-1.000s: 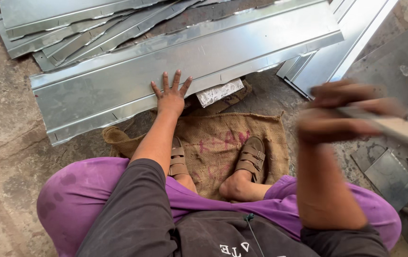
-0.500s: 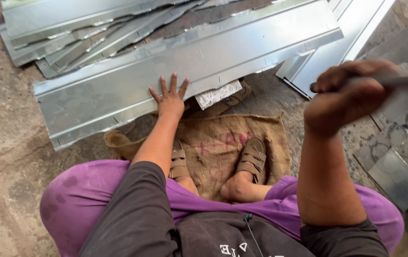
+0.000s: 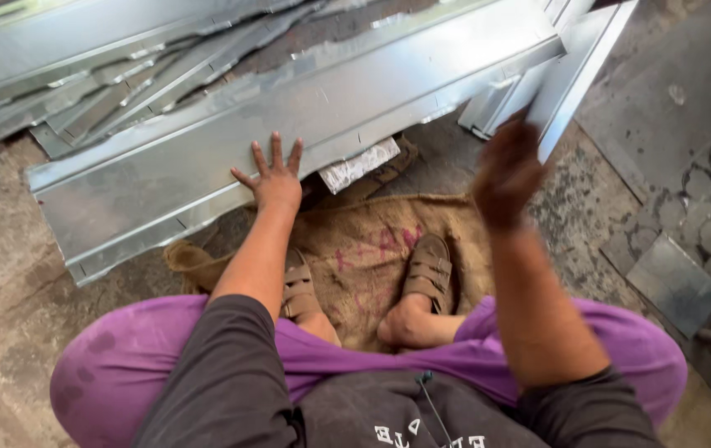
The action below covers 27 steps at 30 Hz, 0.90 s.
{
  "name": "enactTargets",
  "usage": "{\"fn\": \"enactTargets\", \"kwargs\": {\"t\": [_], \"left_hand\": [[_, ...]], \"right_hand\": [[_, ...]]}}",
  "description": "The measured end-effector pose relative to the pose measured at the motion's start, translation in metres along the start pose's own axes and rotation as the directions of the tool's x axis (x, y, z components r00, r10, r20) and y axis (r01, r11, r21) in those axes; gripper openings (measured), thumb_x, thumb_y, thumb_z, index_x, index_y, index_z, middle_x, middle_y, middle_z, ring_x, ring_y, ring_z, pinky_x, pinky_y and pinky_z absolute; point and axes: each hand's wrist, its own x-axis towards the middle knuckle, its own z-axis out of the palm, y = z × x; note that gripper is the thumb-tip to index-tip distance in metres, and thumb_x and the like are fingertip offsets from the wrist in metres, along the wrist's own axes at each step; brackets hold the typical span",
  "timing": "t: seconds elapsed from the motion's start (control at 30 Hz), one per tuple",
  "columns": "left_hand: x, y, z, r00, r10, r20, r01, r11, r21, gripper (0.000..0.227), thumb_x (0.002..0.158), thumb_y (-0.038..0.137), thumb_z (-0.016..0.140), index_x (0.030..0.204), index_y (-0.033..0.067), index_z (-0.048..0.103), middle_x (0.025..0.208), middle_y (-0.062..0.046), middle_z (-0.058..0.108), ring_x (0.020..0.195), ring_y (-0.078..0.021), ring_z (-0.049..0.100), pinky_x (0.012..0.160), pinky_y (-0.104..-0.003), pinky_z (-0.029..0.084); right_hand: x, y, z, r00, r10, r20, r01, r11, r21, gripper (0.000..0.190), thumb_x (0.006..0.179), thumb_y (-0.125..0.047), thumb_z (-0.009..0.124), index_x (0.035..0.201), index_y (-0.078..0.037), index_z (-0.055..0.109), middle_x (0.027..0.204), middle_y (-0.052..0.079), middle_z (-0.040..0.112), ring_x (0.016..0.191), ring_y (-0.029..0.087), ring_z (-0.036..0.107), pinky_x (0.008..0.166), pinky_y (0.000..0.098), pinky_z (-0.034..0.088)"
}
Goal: The person sits on the floor and uses a hammer to repeatedly strike a long metal sheet resting on a burlap sack. They adjust the sheet's position and orientation multiple times, continuing to hammer along its length.
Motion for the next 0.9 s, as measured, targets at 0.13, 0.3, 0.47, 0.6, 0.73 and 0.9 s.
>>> {"fn": "enactTargets", "kwargs": {"t": [0.13,0.3,0.47,0.6,0.73,0.9], "left_hand": [[-0.013,0.007,-0.03,0.997,-0.019,0.081,0.018,1.0,0.019,0.089,0.103,0.018,0.045,0.161,0.0493,-0.015,0.171,0.002,-0.023,0.157,-0.0392,-0.014,0.108,-0.088,0.001],[-0.027,0.016,-0.049,0.967,-0.122,0.223,0.131,0.991,-0.023,0.105,0.098,0.01,0.055,0.158,0.0518,-0.02,0.169,0.003,-0.028,0.155,-0.0436,-0.015,0.105,-0.086,0.014],[-0.02,0.026,-0.054,0.944,-0.238,0.227,0.258,0.964,-0.063,0.101,0.102,0.005,0.053,0.16,0.0497,-0.017,0.17,-0.005,-0.028,0.15,-0.0612,-0.008,0.099,-0.087,0.031],[-0.01,0.025,-0.045,0.942,-0.239,0.236,0.265,0.961,-0.083,0.106,0.1,0.003,0.055,0.16,0.0503,-0.018,0.17,-0.006,-0.029,0.15,-0.0622,-0.007,0.1,-0.086,0.034],[-0.003,0.022,-0.041,0.935,-0.235,0.265,0.268,0.959,-0.093,0.104,0.101,0.009,0.057,0.158,0.051,-0.018,0.17,-0.004,-0.03,0.15,-0.0614,-0.009,0.1,-0.086,0.029],[-0.009,0.024,-0.035,0.94,-0.259,0.222,0.267,0.964,-0.006,0.116,0.098,0.007,0.063,0.16,0.05,-0.024,0.171,-0.005,-0.029,0.151,-0.0587,-0.003,0.1,-0.081,0.038]], "right_hand": [[0.043,-0.002,-0.021,0.937,-0.225,-0.269,0.308,0.894,0.325,0.029,0.116,-0.032,0.043,0.102,-0.009,0.054,0.074,0.0,0.055,0.053,0.007,0.049,0.044,0.0223,0.039],[-0.081,0.004,0.027,0.863,0.358,0.356,-0.209,0.895,-0.394,0.024,0.113,-0.029,0.046,0.114,-0.007,0.056,0.081,0.01,0.061,0.064,0.017,0.057,0.058,0.0328,0.046],[-0.083,-0.011,0.032,0.471,0.778,0.415,-0.553,0.627,-0.548,0.02,0.109,-0.026,0.049,0.108,-0.007,0.057,0.077,0.01,0.063,0.058,0.027,0.059,0.05,0.043,0.05],[-0.028,-0.035,0.008,0.974,-0.076,0.212,0.116,0.976,-0.183,0.026,0.123,-0.026,0.045,0.109,-0.006,0.054,0.083,0.009,0.06,0.07,0.02,0.058,0.062,0.0338,0.048],[-0.031,-0.021,0.018,0.997,0.022,-0.068,0.004,0.932,0.361,0.018,0.11,-0.025,0.048,0.108,-0.007,0.049,0.071,0.005,0.051,0.053,0.011,0.043,0.043,0.0257,0.035],[-0.115,-0.001,0.033,0.87,0.249,0.426,-0.008,0.871,-0.492,0.02,0.102,-0.027,0.054,0.108,-0.008,0.057,0.064,0.007,0.056,0.048,0.024,0.05,0.044,0.0411,0.043]]}}
